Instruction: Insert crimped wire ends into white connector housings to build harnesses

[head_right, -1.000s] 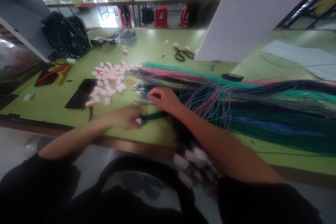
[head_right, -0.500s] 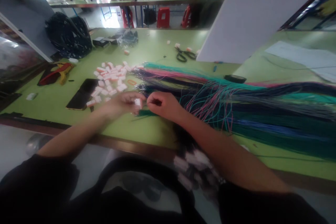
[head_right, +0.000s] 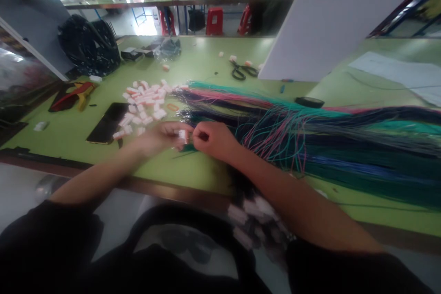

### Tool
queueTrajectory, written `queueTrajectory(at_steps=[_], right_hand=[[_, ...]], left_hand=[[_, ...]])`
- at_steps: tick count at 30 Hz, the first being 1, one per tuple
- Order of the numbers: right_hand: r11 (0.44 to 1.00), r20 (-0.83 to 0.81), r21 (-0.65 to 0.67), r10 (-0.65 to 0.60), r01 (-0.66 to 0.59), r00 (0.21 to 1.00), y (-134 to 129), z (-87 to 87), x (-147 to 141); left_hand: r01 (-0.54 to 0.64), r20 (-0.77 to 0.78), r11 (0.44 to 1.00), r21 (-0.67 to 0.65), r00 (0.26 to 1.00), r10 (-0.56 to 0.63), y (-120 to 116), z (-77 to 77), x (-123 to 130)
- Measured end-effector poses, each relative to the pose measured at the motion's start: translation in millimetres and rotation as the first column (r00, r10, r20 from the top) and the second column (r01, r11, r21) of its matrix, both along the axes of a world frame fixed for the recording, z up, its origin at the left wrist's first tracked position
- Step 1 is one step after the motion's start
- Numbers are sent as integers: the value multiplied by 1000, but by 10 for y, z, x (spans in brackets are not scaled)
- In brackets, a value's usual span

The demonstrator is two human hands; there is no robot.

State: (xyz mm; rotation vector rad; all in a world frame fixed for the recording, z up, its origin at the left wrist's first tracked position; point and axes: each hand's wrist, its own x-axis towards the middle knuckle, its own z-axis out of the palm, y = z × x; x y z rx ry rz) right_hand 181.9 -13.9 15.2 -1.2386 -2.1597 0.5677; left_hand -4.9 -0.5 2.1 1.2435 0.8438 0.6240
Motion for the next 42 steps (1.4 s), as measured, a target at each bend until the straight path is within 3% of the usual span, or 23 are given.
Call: queueTrajectory(at_steps=[9,19,27,35,42], right_hand=[[998,180,24,-57,54,982,-25,7,-25],[997,232,67,-38,24,972,-38,-32,-81],[995,2,-93,18,-18,1000,42,-14,-10],[998,107,-63,25,-18,994,30,-80,-47],[962,106,-246,145,-115,984,108,8,62]], left_hand=[[-10,35,1000,-18,999,11,25,-49,20],[-3,13,999,33,1000,2,29,-91,42],[-28,50,999,46,998,26,59,-163,50],[-34,-20,998,51,999,35,32,-159,66],[-11,-60,1000,2,998,11,23,-120,64]])
